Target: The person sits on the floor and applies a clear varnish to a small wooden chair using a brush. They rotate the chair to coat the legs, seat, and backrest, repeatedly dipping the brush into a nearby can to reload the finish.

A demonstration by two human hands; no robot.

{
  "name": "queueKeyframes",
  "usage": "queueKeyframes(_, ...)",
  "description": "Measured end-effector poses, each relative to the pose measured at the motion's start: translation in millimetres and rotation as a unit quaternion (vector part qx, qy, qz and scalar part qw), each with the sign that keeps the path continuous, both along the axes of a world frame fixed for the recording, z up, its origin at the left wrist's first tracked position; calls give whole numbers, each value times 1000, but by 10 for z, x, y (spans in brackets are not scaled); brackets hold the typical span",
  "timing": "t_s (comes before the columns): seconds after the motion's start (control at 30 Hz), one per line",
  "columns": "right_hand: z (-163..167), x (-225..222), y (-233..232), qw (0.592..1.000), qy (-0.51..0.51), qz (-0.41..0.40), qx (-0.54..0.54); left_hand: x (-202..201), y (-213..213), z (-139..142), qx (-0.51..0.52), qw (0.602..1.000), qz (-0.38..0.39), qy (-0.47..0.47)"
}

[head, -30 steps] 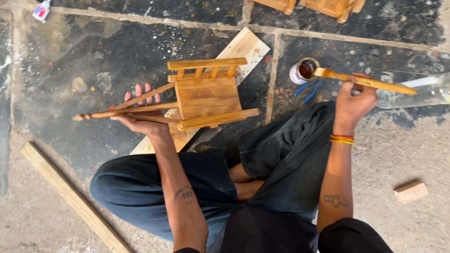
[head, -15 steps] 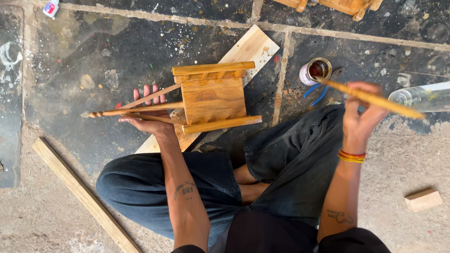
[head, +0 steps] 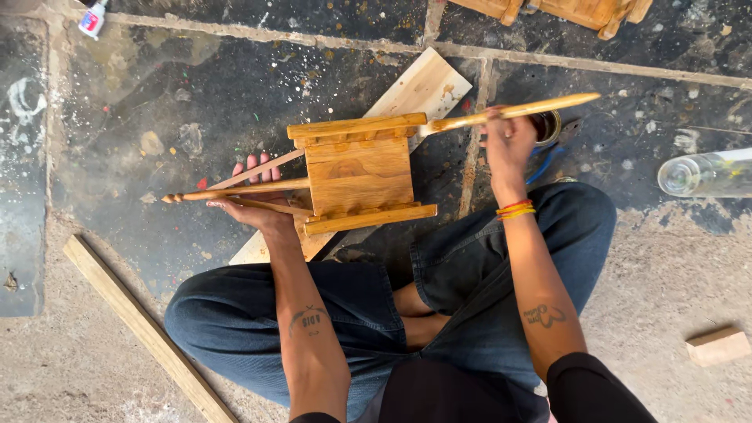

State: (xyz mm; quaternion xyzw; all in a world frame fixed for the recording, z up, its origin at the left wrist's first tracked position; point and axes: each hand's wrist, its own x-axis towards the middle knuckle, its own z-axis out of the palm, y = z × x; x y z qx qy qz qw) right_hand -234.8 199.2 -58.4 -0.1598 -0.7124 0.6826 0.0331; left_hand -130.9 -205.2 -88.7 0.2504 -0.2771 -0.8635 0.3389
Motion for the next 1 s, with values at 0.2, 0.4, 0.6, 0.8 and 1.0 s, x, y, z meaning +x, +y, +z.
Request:
queueKeyframes(0.2,-46,9,-24,1000,12,15,-10,14,39,38,-29,999,-10,-8)
queueKeyframes(0.4,-5,36,-39,998,50,16,-23,16,-14,31,-24,999,-40,-12)
queueKeyframes(0.6,18,56,-82,999,30,-24,-31,13,-48,33,25,999,-46,-1)
queueKeyframes(0.8,-26,81,-90,975,188,4,118,8,-56,14,33,997,-32,-60)
queueKeyframes(1.0,-5,110,-130,997,34,3,-71,15,-61,0,25,994,-5,-106)
